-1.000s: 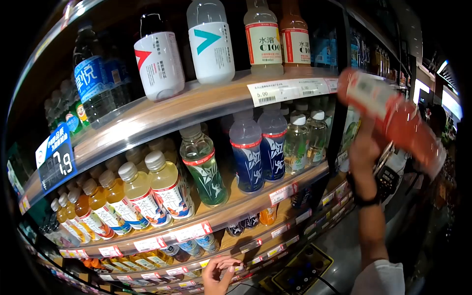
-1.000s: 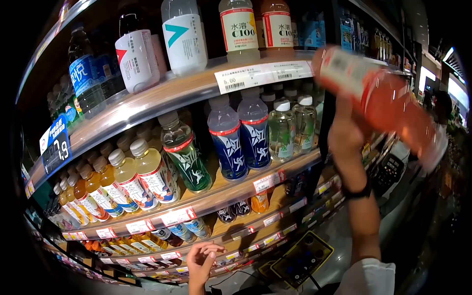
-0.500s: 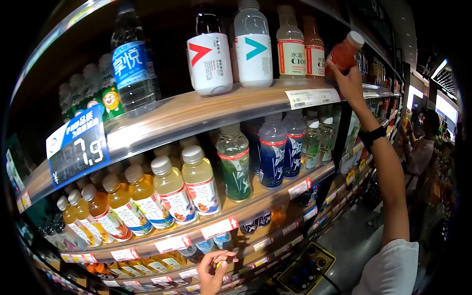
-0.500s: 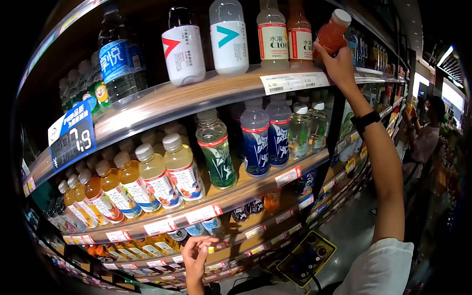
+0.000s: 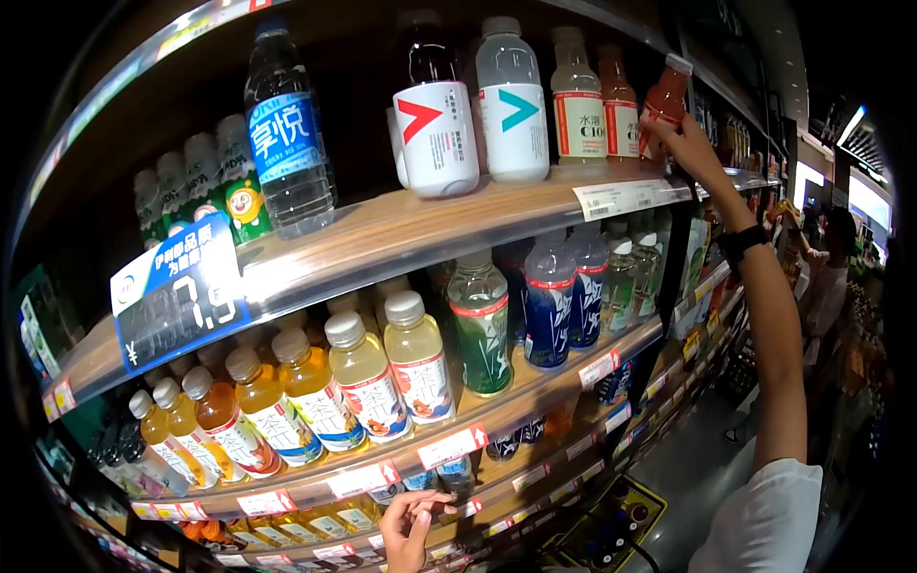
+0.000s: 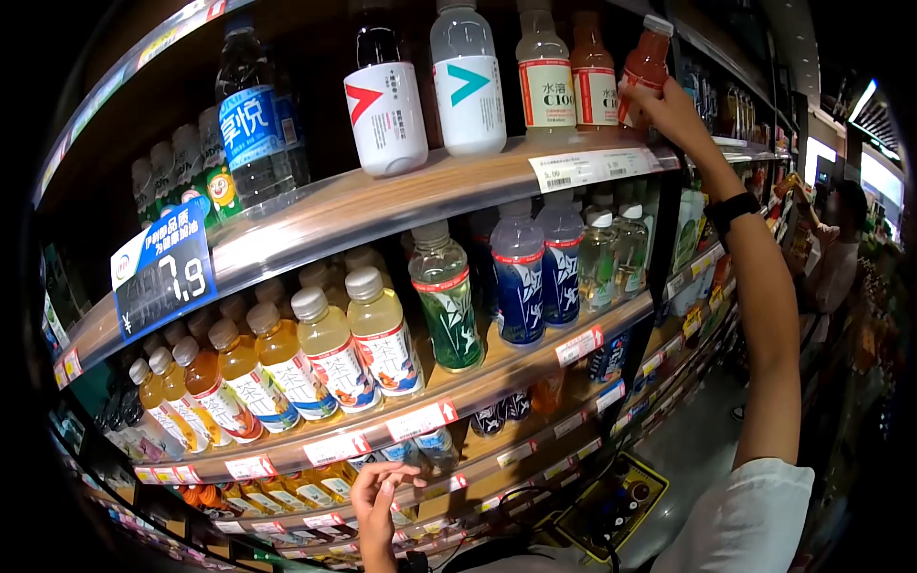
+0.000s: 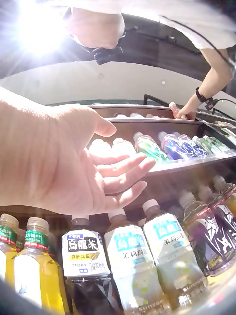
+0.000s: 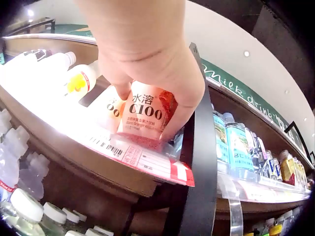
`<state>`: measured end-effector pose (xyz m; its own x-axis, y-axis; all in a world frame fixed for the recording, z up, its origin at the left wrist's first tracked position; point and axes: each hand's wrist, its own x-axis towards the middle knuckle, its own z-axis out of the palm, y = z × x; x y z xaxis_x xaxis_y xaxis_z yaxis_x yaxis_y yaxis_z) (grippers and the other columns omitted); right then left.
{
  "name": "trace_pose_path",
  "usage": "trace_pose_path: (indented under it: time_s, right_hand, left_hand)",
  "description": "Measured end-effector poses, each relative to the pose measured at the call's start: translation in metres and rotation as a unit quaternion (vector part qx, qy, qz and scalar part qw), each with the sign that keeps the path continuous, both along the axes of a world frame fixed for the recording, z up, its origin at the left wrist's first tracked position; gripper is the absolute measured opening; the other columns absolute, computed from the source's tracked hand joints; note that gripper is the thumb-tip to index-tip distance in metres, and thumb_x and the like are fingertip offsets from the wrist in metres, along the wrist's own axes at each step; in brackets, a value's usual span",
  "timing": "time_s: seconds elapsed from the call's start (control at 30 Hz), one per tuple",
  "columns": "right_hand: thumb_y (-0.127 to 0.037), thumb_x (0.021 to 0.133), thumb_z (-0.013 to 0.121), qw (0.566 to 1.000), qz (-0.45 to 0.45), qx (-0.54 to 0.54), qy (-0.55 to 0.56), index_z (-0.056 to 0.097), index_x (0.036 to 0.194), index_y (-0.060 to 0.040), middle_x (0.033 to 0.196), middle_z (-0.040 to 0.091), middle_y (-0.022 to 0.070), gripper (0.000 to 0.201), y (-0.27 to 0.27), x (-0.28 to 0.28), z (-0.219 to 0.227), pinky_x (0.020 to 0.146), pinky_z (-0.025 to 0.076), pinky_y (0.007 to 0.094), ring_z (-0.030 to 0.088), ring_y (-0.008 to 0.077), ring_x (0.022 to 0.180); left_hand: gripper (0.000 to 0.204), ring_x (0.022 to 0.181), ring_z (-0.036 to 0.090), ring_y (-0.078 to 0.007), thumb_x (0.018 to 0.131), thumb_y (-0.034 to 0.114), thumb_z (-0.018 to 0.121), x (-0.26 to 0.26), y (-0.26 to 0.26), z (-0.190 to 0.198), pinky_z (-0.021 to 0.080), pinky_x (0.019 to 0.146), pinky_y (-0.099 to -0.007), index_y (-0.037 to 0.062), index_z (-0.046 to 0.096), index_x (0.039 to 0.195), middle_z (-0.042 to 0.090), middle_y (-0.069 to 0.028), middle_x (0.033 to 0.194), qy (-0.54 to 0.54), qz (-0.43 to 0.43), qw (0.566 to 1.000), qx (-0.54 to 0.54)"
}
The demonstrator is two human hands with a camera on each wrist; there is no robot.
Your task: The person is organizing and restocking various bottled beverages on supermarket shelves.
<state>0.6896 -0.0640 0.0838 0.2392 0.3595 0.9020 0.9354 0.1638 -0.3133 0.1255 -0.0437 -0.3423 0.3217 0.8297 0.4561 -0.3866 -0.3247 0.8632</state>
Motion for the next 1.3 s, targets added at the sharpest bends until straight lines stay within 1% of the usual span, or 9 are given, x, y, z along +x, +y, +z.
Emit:
trace_pose_path:
  time_s: [0.17, 0.3, 0.4, 0.47, 0.53, 0.7, 0.97, 1.07, 1.3]
  right_hand:
    - [-0.042, 0.089, 0.077, 0.996, -0.021, -0.012, -0.089, 0.058, 0.131, -0.0030, 0.118, 0.071, 0.0175, 0.061, -0.009, -0.011, 0.000, 0.092, 0.053, 0.0379, 0.069, 0.0272, 0.107]
    - [-0.039, 0.092, 0.074, 0.994, -0.051, -0.043, -0.089, 0.056, 0.134, -0.0009, 0.124, 0.068, 0.0170, 0.060, -0.018, -0.017, 0.002, 0.098, 0.050, 0.0386, 0.066, 0.0248, 0.114]
    - [-0.052, 0.090, 0.071, 0.983, -0.127, -0.044, -0.123, 0.060, 0.129, -0.0023, 0.116, 0.071, 0.0188, 0.064, -0.020, -0.018, 0.007, 0.094, 0.051, 0.0393, 0.069, 0.0308, 0.107]
    - [-0.062, 0.089, 0.066, 0.957, -0.247, -0.080, -0.131, 0.060, 0.129, -0.0039, 0.114, 0.072, 0.0189, 0.071, -0.022, -0.023, 0.011, 0.090, 0.052, 0.0402, 0.070, 0.0329, 0.103]
    - [-0.069, 0.089, 0.060, 0.960, -0.215, -0.070, -0.163, 0.061, 0.125, -0.0034, 0.108, 0.072, 0.0230, 0.075, -0.024, -0.021, 0.012, 0.085, 0.054, 0.0445, 0.070, 0.0392, 0.102]
    - [-0.068, 0.089, 0.061, 0.955, -0.231, -0.127, -0.133, 0.060, 0.125, 0.0016, 0.105, 0.072, 0.0231, 0.078, -0.022, -0.011, 0.022, 0.083, 0.054, 0.0428, 0.071, 0.0372, 0.097]
    - [-0.064, 0.088, 0.064, 0.964, -0.180, -0.123, -0.153, 0.060, 0.122, 0.0064, 0.110, 0.071, 0.0277, 0.078, -0.016, -0.002, 0.029, 0.086, 0.054, 0.0433, 0.070, 0.0413, 0.101]
    - [-0.063, 0.088, 0.065, 0.955, -0.230, -0.115, -0.146, 0.059, 0.121, 0.0097, 0.107, 0.071, 0.0294, 0.080, -0.001, 0.015, 0.031, 0.087, 0.054, 0.0451, 0.070, 0.0422, 0.102]
    - [-0.061, 0.091, 0.063, 0.948, -0.280, -0.033, -0.147, 0.047, 0.115, 0.0076, 0.095, 0.070, 0.0315, 0.075, 0.020, 0.011, 0.016, 0.072, 0.058, 0.0496, 0.071, 0.0455, 0.088]
  left_hand:
    - [0.032, 0.091, 0.071, -0.0328, 0.101, 0.018, 0.059, 0.005, -0.001, 0.005, 0.056, 0.087, -0.0445, -0.0069, 0.057, 0.120, 0.071, -0.0248, 0.106, 0.008, -0.016, 1.000, -0.002]
    - [0.031, 0.092, 0.071, -0.0332, 0.101, 0.017, 0.059, 0.006, -0.001, 0.011, 0.056, 0.087, -0.0448, -0.0074, 0.057, 0.120, 0.071, -0.0254, 0.107, 0.012, -0.028, 1.000, -0.001]
    - [0.031, 0.093, 0.071, -0.0335, 0.101, 0.016, 0.059, 0.001, 0.000, 0.010, 0.056, 0.088, -0.0450, -0.0078, 0.057, 0.120, 0.071, -0.0259, 0.108, 0.015, -0.031, 0.999, 0.002]
    - [0.031, 0.093, 0.071, -0.0326, 0.100, 0.015, 0.058, -0.003, 0.001, 0.001, 0.055, 0.090, -0.0438, -0.0072, 0.057, 0.122, 0.071, -0.0254, 0.109, 0.027, -0.014, 0.999, -0.019]
    - [0.031, 0.093, 0.071, -0.0325, 0.100, 0.015, 0.059, 0.005, -0.018, 0.042, 0.055, 0.090, -0.0434, -0.0070, 0.057, 0.122, 0.071, -0.0253, 0.109, 0.030, -0.038, 0.999, -0.016]
    - [0.030, 0.098, 0.071, -0.0272, 0.104, 0.015, 0.056, 0.003, -0.018, 0.036, 0.053, 0.091, -0.0383, -0.0081, 0.057, 0.124, 0.071, -0.0228, 0.111, 0.036, -0.056, 0.998, -0.020]
    - [0.030, 0.097, 0.071, -0.0298, 0.100, 0.014, 0.060, 0.003, -0.007, 0.013, 0.055, 0.090, -0.0425, -0.0066, 0.058, 0.122, 0.071, -0.0244, 0.109, 0.045, -0.047, 0.998, -0.028]
    - [0.030, 0.097, 0.071, -0.0299, 0.100, 0.014, 0.060, 0.003, -0.006, 0.012, 0.055, 0.091, -0.0424, -0.0068, 0.058, 0.122, 0.071, -0.0246, 0.109, 0.061, -0.046, 0.997, -0.022]
    - [0.030, 0.099, 0.071, -0.0291, 0.101, 0.013, 0.059, 0.003, -0.009, 0.023, 0.055, 0.092, -0.0413, -0.0077, 0.057, 0.122, 0.070, -0.0256, 0.110, 0.062, -0.060, 0.996, -0.024]
